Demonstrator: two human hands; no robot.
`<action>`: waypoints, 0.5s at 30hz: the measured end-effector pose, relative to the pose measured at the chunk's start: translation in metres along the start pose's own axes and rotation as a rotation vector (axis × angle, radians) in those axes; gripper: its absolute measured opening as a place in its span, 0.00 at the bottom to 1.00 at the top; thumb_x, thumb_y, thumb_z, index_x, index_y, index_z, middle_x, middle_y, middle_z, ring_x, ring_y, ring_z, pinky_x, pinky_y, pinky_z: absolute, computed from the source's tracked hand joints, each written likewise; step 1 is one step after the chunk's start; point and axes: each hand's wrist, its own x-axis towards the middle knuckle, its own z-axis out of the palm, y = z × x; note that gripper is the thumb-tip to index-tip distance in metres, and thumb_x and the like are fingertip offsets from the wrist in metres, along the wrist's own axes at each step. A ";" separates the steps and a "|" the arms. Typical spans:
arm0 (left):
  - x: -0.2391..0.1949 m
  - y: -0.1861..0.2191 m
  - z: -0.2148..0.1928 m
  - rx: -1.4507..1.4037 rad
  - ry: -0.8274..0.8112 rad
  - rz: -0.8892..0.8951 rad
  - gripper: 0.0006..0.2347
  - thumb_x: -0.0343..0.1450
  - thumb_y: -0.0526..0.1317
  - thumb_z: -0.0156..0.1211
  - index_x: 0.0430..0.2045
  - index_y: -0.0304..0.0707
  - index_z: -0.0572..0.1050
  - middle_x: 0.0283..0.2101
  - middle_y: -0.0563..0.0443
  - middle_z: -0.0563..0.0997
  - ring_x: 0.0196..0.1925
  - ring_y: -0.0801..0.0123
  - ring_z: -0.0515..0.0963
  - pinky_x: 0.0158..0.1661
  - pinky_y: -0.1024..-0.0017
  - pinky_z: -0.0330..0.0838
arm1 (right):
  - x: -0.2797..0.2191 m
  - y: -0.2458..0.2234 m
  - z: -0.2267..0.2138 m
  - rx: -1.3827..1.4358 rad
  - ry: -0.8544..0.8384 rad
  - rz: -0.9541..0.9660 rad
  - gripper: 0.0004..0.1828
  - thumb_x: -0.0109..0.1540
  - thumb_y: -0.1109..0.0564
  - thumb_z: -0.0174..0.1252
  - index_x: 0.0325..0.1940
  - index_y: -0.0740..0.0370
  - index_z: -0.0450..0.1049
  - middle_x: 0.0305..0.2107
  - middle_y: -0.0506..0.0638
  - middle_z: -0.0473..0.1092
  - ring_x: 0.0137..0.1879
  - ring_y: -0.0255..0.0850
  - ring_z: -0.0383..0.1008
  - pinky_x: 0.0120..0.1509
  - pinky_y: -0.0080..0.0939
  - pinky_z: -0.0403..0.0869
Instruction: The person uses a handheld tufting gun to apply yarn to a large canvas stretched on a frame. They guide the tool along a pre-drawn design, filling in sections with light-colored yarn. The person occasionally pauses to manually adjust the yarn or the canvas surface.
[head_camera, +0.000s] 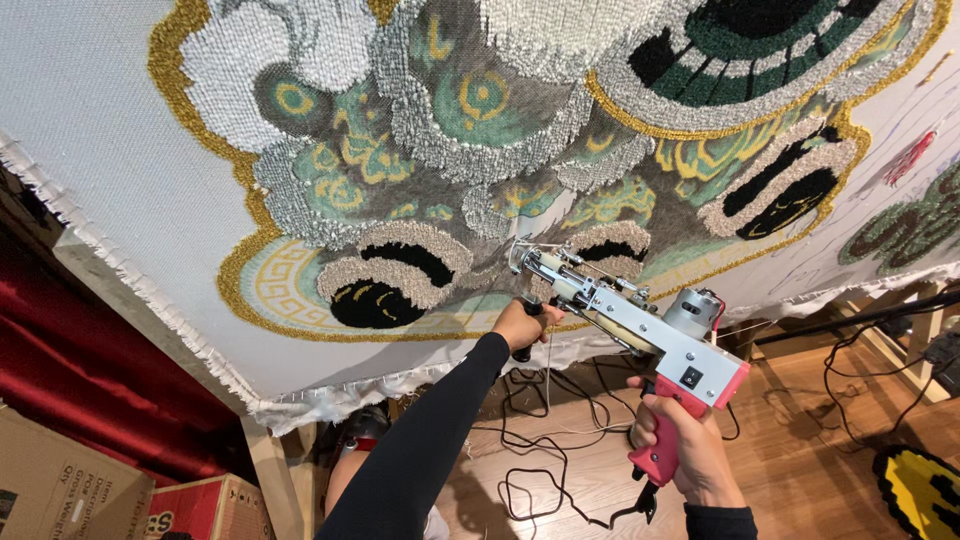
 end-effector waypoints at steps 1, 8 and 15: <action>0.005 -0.004 0.000 -0.039 -0.010 0.038 0.09 0.72 0.40 0.62 0.37 0.31 0.83 0.34 0.47 0.86 0.22 0.74 0.80 0.27 0.71 0.73 | 0.002 0.000 0.001 -0.005 0.000 -0.006 0.18 0.60 0.60 0.54 0.53 0.73 0.73 0.17 0.49 0.61 0.21 0.37 0.61 0.27 0.41 0.63; 0.018 -0.012 -0.010 -0.065 -0.012 0.058 0.08 0.72 0.36 0.61 0.33 0.27 0.82 0.36 0.47 0.87 0.24 0.73 0.82 0.28 0.72 0.75 | 0.010 -0.001 0.013 -0.029 0.030 0.002 0.18 0.60 0.60 0.53 0.52 0.71 0.73 0.18 0.49 0.62 0.21 0.37 0.61 0.27 0.41 0.64; 0.033 -0.014 -0.025 -0.110 0.000 0.097 0.09 0.71 0.40 0.63 0.31 0.29 0.82 0.36 0.50 0.87 0.24 0.75 0.81 0.27 0.73 0.77 | 0.022 0.001 0.038 -0.075 0.062 -0.061 0.16 0.59 0.62 0.55 0.49 0.73 0.74 0.17 0.50 0.63 0.20 0.38 0.62 0.26 0.40 0.64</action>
